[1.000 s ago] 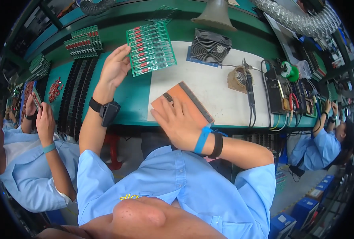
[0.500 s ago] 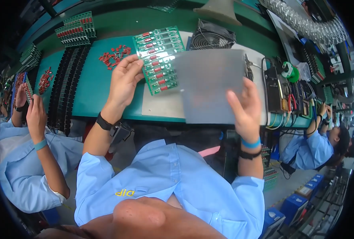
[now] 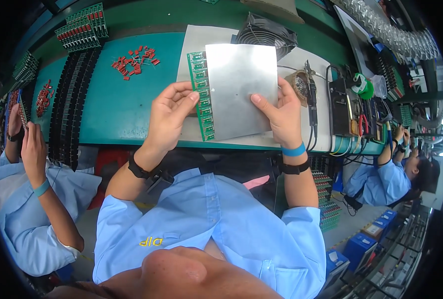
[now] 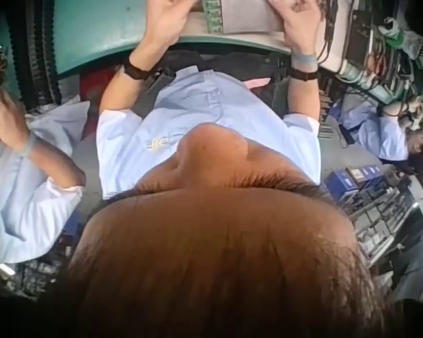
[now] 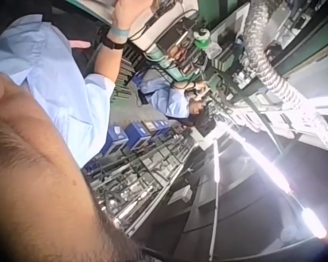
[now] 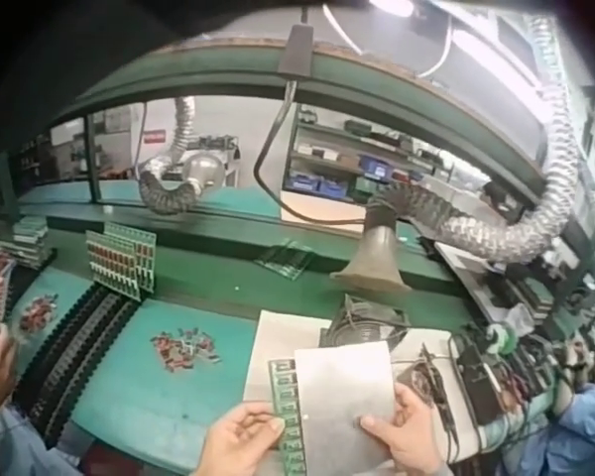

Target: The person picks up a circuit board and a metal plate, aligns them, and places the board onto a jig. They then use a soldering iron to apply solder to the components before removing the board from the jig.

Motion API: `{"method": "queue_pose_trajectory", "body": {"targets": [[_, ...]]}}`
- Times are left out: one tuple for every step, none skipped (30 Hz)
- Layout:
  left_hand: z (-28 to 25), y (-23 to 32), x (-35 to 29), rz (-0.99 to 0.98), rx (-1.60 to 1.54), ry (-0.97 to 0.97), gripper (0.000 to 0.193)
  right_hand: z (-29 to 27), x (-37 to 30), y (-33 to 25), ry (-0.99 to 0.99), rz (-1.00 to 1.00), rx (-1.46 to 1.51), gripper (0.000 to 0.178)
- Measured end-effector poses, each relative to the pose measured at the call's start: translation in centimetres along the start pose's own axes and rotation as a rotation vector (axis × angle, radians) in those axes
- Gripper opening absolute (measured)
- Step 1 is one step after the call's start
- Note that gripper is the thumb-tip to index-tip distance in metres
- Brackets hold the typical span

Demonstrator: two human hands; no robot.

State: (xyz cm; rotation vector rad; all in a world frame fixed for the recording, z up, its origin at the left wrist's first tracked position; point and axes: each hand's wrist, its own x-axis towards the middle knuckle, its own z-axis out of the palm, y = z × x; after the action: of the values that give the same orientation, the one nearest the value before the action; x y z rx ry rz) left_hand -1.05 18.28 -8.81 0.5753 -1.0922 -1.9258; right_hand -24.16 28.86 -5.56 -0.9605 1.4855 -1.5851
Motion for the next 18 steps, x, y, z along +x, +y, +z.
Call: {"method": "queue_pose_trajectory", "body": {"targets": [[0.1,0.1,0.0,0.003,-0.002,-0.007,0.026,-0.1,0.0,0.2,0.000,-0.006,-0.005,0.065],[0.2,0.2,0.0,0.006,-0.004,-0.014,0.026,-0.2,0.0,0.4,-0.001,-0.012,-0.011,0.064],[0.3,0.2,0.1,0.004,-0.008,-0.011,0.026,-0.3,0.1,0.5,-0.001,-0.019,-0.017,0.064],[0.4,0.3,0.1,0.007,0.004,-0.019,0.026,-0.4,0.1,0.7,-0.003,-0.015,-0.020,0.064],[0.5,0.3,0.1,0.009,0.016,-0.027,0.026,-0.6,0.2,0.9,-0.007,0.000,-0.006,0.063],[0.6,0.4,0.1,0.012,0.027,-0.034,0.026,-0.9,0.2,1.1,-0.011,0.016,0.008,0.062],[0.8,0.5,0.1,0.009,0.024,-0.030,0.026,-1.1,0.3,1.1,-0.014,0.033,0.022,0.061],[1.0,0.6,0.0,0.022,0.029,-0.036,0.027,-1.2,0.3,1.2,-0.016,0.039,0.019,0.061],[1.3,0.7,0.0,0.034,0.033,-0.042,0.027,-1.3,0.4,1.2,-0.026,0.049,0.032,0.060],[1.5,0.8,0.0,0.046,0.038,-0.047,0.027,-1.4,0.4,1.3,-0.035,0.059,0.044,0.060],[1.6,0.9,0.0,0.041,0.035,-0.042,0.027,-1.5,0.4,1.3,-0.045,0.070,0.056,0.059],[1.7,1.0,0.1,0.046,0.031,-0.047,0.027,-1.5,0.4,1.4,-0.046,0.077,0.054,0.059],[1.8,1.1,0.2,0.051,0.028,-0.052,0.028,-1.5,0.5,1.3,-0.044,0.072,0.060,0.059],[1.8,1.2,0.2,0.057,0.025,-0.058,0.028,-1.5,0.5,1.3,-0.041,0.068,0.067,0.058],[1.9,1.2,0.1,0.053,0.023,-0.055,0.028,-1.5,0.5,1.2,-0.039,0.062,0.073,0.058],[2.0,1.2,0.1,0.053,0.022,-0.054,0.028,-1.6,0.4,1.2,-0.039,0.067,0.072,0.058],[2.0,1.1,0.0,0.054,0.021,-0.054,0.027,-1.6,0.3,1.2,-0.040,0.060,0.071,0.059],[2.1,1.2,0.1,0.059,0.023,-0.056,0.026,-1.6,0.4,1.2,-0.040,0.048,0.072,0.060]]}}
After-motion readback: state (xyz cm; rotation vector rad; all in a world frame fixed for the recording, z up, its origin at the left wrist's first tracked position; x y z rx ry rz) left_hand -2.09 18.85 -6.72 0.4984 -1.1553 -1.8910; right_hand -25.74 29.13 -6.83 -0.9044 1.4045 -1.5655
